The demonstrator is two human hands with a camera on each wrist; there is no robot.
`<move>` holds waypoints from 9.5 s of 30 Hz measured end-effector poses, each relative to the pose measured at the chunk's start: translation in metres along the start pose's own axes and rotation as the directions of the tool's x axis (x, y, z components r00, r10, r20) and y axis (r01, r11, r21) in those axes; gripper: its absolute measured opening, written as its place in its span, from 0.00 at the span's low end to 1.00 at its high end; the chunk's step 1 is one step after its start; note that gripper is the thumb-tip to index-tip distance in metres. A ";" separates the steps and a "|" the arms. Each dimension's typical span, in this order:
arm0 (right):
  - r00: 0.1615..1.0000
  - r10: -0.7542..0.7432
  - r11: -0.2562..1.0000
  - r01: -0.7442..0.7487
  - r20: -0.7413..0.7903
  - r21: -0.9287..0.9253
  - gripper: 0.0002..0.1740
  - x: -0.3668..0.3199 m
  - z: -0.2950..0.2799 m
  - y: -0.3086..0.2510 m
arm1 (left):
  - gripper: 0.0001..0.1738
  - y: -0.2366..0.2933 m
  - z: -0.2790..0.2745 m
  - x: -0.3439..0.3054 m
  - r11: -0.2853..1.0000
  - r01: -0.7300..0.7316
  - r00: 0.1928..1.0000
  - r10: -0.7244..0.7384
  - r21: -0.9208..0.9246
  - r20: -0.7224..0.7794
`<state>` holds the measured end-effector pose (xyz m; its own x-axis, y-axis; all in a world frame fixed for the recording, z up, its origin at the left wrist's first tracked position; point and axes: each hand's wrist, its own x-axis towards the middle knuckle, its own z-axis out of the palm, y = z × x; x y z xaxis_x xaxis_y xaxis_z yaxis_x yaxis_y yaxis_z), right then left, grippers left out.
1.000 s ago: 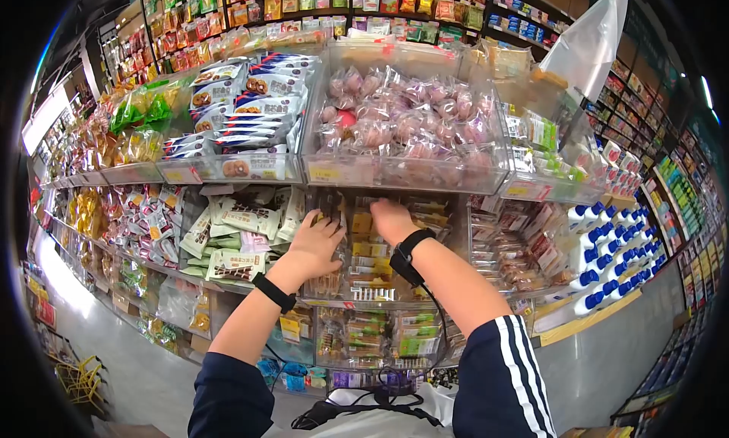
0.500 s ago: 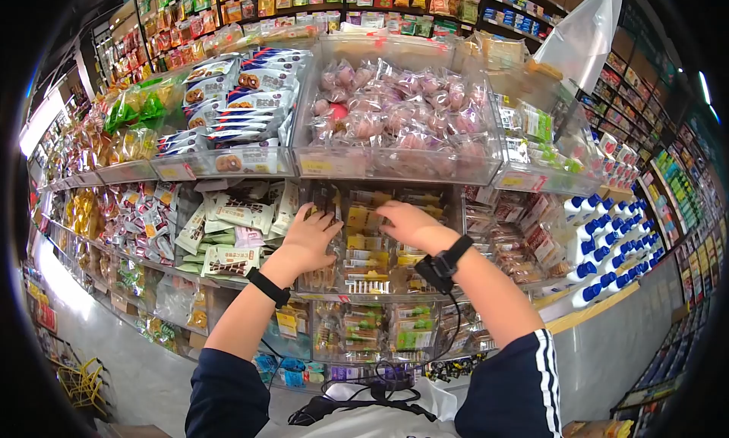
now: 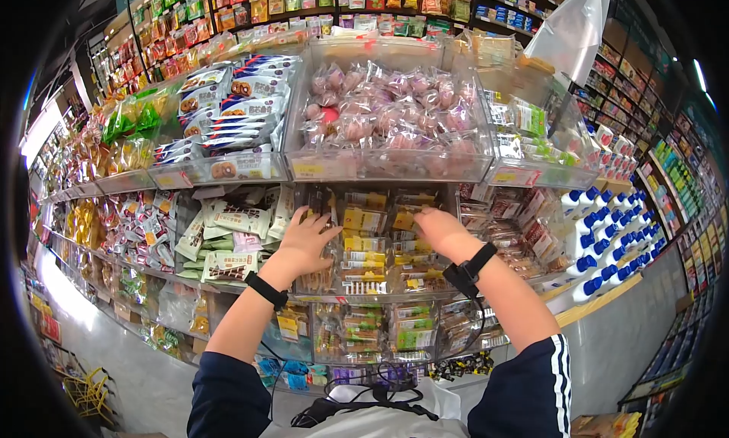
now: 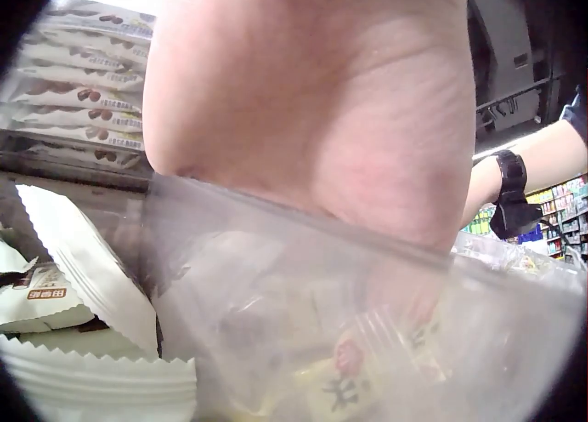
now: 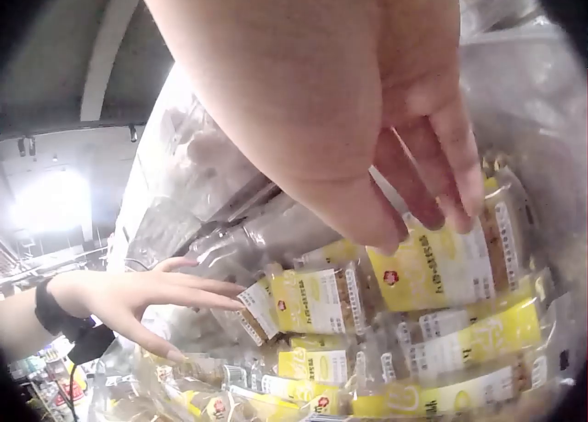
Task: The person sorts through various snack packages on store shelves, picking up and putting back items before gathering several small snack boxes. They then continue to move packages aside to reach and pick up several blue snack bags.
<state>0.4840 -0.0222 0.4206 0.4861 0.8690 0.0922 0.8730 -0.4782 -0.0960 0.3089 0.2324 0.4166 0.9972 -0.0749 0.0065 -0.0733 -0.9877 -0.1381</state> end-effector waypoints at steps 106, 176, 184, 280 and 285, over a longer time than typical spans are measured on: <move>0.926 0.372 0.414 -0.231 0.068 0.881 0.35 -0.154 -0.018 0.173 | 0.52 0.288 -0.002 0.018 0.897 -0.129 0.974 0.034 -0.423 -0.225; 0.926 0.332 0.820 -0.189 -0.179 0.541 0.13 -0.315 0.094 0.071 | 0.23 0.283 0.004 0.011 0.770 -0.171 0.898 -0.135 -0.615 -0.419; 0.894 0.421 0.677 -0.424 0.156 0.601 0.30 -0.277 0.173 0.032 | 0.09 0.283 0.006 -0.027 0.584 -0.144 0.874 -0.303 -0.799 -0.379; 0.982 -0.108 0.988 0.088 0.156 0.128 0.26 -0.234 0.198 0.068 | 0.22 0.282 0.018 -0.088 0.484 0.291 0.954 -0.211 -0.825 0.213; 0.966 0.023 0.955 -0.097 0.256 0.280 0.21 -0.220 0.156 0.088 | 0.21 0.280 0.022 -0.090 0.497 0.274 0.955 -0.239 -0.823 0.173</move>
<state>0.4476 -0.2355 0.2377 0.4797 0.8614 -0.1670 0.7756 -0.5052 -0.3785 0.1986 -0.0345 0.3560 0.9732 0.1881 -0.1325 0.2226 -0.6245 0.7486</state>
